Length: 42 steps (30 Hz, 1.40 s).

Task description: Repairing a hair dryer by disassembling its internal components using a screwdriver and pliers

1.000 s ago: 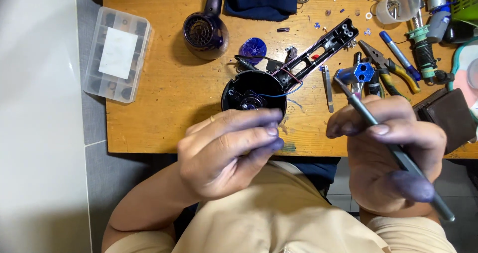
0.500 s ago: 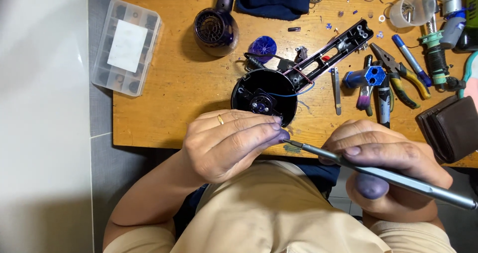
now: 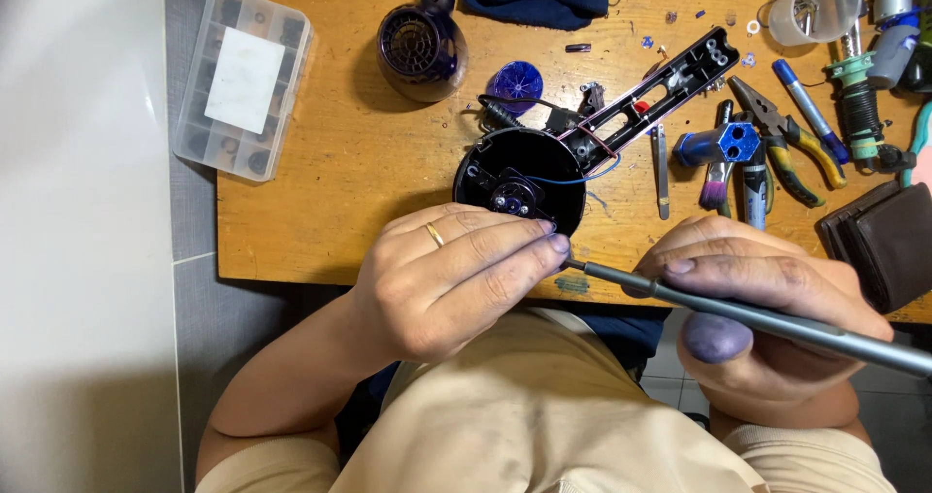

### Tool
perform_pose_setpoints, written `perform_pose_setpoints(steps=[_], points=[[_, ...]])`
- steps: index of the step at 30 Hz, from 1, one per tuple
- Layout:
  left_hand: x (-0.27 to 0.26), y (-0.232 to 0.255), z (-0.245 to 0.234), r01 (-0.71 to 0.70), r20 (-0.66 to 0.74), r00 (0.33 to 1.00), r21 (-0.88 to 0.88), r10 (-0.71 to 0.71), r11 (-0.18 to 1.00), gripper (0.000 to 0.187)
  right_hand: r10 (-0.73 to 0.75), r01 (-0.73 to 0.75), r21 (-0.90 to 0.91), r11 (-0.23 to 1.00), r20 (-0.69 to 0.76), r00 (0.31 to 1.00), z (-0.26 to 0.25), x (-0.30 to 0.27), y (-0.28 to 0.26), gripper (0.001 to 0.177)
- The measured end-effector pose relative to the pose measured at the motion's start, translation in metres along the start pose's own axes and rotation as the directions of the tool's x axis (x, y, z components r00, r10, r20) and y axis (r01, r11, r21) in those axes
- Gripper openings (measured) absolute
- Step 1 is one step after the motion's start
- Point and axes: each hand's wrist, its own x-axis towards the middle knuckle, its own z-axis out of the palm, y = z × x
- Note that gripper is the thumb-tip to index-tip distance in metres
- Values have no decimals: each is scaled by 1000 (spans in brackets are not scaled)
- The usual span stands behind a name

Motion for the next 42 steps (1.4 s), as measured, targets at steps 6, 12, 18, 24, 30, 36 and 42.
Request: perform_pose_setpoints(steps=[6, 12, 18, 24, 30, 36, 42], points=[[3, 2, -2, -16, 14, 1000, 34, 15, 999, 15, 89, -89, -51, 995, -16, 996, 3, 4, -13, 40], [2, 0, 5, 9, -54, 998, 60, -6, 998, 12, 213, -160, 302, 940, -152, 965, 20, -11, -6, 59], [0, -1, 3, 27, -66, 998, 103, -20, 994, 13, 238, -172, 225, 959, -307, 922, 28, -12, -13, 33], [-2, -3, 3, 41, -55, 998, 102, -35, 994, 13, 160, -119, 123, 985, -415, 896, 25, -26, 6, 44], [-2, -4, 4, 42, -60, 998, 102, -36, 994, 16, 209, -159, 148, 976, -439, 874, 28, -27, 2, 43], [2, -5, 5, 27, -71, 997, 61, -23, 998, 12, 165, -141, 87, 986, -431, 887, 26, -26, 4, 46], [1, -4, 5, 43, -69, 997, 61, -39, 997, 12, 161, -134, 91, 987, -453, 877, 27, -26, 3, 45]])
